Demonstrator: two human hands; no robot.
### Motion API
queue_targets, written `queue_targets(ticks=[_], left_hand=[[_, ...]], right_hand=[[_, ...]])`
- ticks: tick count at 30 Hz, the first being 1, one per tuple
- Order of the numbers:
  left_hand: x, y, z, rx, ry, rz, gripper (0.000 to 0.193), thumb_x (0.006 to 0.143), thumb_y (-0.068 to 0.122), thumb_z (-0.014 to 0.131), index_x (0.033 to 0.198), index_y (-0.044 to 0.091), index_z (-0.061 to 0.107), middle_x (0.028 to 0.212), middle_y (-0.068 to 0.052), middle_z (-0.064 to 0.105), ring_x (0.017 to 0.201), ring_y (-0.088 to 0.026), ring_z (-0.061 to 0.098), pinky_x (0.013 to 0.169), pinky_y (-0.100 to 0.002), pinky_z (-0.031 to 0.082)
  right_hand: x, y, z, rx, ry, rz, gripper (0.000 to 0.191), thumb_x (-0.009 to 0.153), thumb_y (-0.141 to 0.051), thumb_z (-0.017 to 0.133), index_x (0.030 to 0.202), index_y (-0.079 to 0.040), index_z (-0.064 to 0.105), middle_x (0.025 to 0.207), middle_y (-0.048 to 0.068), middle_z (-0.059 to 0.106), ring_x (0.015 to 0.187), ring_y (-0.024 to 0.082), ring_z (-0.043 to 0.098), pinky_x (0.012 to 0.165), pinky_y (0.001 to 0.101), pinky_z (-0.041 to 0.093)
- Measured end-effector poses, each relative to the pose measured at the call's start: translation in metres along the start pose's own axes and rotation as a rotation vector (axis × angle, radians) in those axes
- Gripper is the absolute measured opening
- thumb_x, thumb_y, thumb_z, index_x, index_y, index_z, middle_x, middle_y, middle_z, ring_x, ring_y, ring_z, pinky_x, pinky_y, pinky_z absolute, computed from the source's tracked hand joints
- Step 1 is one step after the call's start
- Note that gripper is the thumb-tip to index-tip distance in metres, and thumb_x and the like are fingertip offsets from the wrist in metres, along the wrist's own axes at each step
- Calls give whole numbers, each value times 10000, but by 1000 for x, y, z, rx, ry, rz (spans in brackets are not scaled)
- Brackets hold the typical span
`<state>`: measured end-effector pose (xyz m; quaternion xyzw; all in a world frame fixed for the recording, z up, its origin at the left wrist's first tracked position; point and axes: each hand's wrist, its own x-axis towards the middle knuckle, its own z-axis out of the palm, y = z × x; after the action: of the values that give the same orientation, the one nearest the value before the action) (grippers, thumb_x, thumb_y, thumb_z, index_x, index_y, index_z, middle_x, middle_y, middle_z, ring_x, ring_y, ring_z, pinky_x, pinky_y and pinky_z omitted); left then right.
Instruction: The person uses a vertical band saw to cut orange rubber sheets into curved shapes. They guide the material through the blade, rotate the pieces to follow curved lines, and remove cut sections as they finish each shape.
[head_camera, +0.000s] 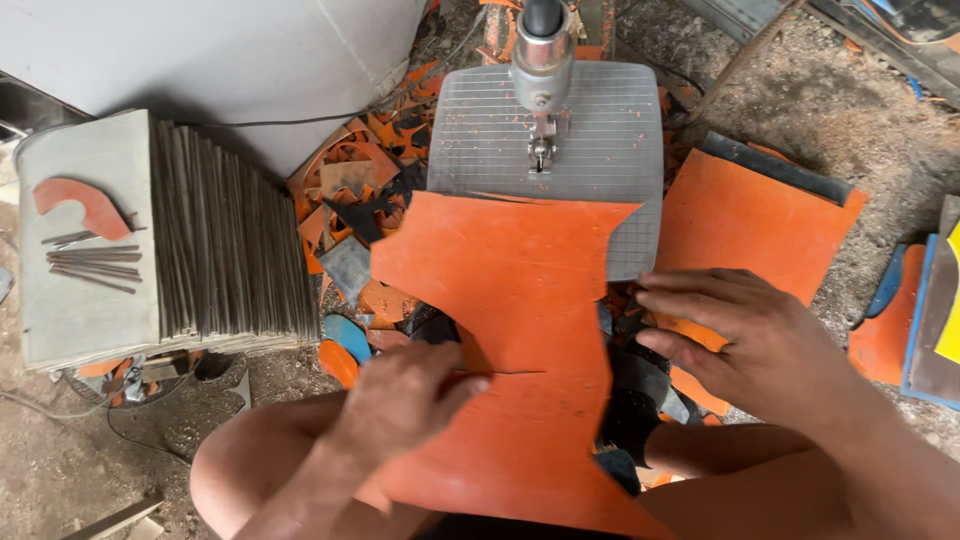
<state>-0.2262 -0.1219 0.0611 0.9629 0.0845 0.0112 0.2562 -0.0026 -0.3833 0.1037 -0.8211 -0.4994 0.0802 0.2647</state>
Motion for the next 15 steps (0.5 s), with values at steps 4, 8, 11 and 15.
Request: queue_targets(ticks=[4,8,11,15], left_hand=[[11,55,24,-180,-122,-123,270,937,323,687,1015,66,653,798,-140,706,754,-352,704,658,-499,558],[28,90,33,-278,-196,4,262,959,236,649,1019,-17,613,907,-214,677,923,-406,663,817,-526,536],[38,97,32,-326,-334,86,357,970,229,625,1177,-59,586,1013,-249,653,984,-426,636,873,-532,514],[40,86,18,-342,-403,311,467,926,290,682,1297,13,620,1132,-220,656,1071,-404,637,903,-512,517]], right_hand=[[-5,-9,22,-83,58,-26,639,841,-457,699,1318,-41,615,1470,194,537,1371,379,489,1072,478,445],[4,-8,45,-241,4,7,913,820,-616,651,1455,16,478,1556,340,319,1442,540,228,1107,624,280],[12,4,47,-248,-20,46,992,767,-668,690,1472,-8,461,1573,316,311,1457,545,191,1120,674,243],[26,12,44,-273,-58,94,1044,630,-674,790,1457,-107,501,1590,204,357,1499,470,196,1119,673,237]])
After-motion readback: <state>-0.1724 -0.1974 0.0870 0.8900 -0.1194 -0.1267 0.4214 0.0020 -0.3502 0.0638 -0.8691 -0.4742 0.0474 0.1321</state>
